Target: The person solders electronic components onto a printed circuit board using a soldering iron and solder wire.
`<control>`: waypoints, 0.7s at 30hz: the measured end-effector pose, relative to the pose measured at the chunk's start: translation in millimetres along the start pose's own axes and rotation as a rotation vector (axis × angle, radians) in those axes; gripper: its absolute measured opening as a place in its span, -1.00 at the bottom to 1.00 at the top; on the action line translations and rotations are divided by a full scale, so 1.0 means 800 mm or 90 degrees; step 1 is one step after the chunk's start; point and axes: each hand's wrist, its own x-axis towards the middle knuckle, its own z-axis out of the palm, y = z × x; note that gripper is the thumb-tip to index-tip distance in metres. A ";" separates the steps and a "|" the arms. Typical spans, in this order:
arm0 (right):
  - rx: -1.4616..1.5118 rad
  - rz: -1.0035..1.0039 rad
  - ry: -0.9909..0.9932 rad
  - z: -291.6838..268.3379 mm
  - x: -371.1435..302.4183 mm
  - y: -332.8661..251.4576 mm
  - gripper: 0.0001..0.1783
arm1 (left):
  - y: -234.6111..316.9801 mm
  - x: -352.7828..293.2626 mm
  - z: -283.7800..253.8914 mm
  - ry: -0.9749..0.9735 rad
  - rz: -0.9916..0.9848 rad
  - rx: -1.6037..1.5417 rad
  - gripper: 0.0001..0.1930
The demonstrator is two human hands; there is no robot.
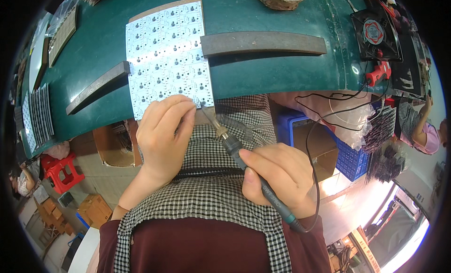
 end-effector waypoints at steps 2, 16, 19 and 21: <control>-0.003 -0.004 -0.003 0.002 0.004 0.001 -0.74 | 0.002 0.001 -0.001 -0.006 -0.004 -0.003 -0.79; -0.007 0.007 -0.031 -0.007 0.001 -0.002 -0.78 | -0.001 0.003 -0.010 -0.039 -0.030 -0.050 -0.81; -0.008 0.014 -0.023 -0.009 -0.002 -0.002 -0.79 | -0.001 0.004 -0.014 -0.079 -0.056 -0.080 -0.81; -0.007 0.008 -0.017 -0.008 -0.001 -0.001 -0.79 | -0.002 0.005 -0.015 -0.085 -0.043 -0.089 -0.80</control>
